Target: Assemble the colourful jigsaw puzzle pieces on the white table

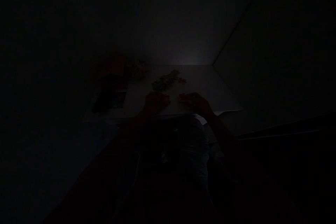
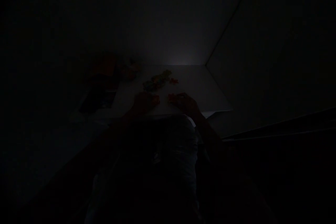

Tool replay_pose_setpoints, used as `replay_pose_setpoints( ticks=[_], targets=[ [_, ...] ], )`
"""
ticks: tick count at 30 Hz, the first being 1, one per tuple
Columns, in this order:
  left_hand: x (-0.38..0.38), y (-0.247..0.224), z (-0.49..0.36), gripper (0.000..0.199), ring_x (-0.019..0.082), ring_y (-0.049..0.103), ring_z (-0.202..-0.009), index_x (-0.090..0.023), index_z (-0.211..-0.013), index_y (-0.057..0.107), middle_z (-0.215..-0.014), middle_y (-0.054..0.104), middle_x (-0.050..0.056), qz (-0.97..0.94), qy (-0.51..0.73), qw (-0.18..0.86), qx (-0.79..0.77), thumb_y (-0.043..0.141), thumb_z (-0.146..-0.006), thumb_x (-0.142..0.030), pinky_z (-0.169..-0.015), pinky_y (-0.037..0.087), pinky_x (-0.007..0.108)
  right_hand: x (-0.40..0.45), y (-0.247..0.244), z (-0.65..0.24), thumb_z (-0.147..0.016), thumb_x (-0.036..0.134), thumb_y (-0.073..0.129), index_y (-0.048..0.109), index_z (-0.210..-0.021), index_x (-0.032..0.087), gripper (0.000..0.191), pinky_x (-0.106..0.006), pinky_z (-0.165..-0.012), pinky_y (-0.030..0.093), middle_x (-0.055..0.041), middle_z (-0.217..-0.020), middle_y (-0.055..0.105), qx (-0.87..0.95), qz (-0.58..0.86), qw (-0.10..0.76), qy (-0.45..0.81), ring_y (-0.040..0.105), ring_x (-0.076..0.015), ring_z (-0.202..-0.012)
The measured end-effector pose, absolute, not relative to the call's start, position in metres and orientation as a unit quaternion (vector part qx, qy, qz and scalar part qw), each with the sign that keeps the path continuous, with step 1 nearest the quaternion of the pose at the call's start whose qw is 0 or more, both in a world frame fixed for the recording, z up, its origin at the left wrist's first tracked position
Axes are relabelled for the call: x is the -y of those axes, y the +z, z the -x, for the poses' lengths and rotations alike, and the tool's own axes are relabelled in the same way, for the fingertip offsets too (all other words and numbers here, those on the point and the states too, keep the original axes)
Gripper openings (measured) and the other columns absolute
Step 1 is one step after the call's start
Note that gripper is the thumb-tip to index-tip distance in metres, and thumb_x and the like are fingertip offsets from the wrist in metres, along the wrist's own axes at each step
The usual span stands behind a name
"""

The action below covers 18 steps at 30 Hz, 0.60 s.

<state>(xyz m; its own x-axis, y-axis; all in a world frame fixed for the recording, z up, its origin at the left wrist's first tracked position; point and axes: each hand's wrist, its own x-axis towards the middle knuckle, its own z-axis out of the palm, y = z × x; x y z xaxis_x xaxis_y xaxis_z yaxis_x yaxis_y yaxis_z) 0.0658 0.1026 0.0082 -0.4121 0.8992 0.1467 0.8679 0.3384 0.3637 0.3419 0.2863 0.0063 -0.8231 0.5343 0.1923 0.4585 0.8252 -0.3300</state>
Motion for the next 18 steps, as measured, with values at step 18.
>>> replay_pose_setpoints(
  ticks=[18],
  targets=[
    [-0.09,-0.001,-0.052,0.037,0.038,0.082,-0.144,-0.027,-0.15,0.09,-0.153,0.089,0.014,-0.617,0.234,0.04,-0.75,0.089,-0.116,-0.042,-0.129,0.064,0.055,-0.289,-0.015,-0.307,-0.125,0.058,0.071,0.09,-0.162,0.044,0.044,-0.049,-0.108,0.077,-0.008,-0.173,0.081,0.943,0.262,0.094,0.182,0.089,-0.036,-0.131]
  ],
)
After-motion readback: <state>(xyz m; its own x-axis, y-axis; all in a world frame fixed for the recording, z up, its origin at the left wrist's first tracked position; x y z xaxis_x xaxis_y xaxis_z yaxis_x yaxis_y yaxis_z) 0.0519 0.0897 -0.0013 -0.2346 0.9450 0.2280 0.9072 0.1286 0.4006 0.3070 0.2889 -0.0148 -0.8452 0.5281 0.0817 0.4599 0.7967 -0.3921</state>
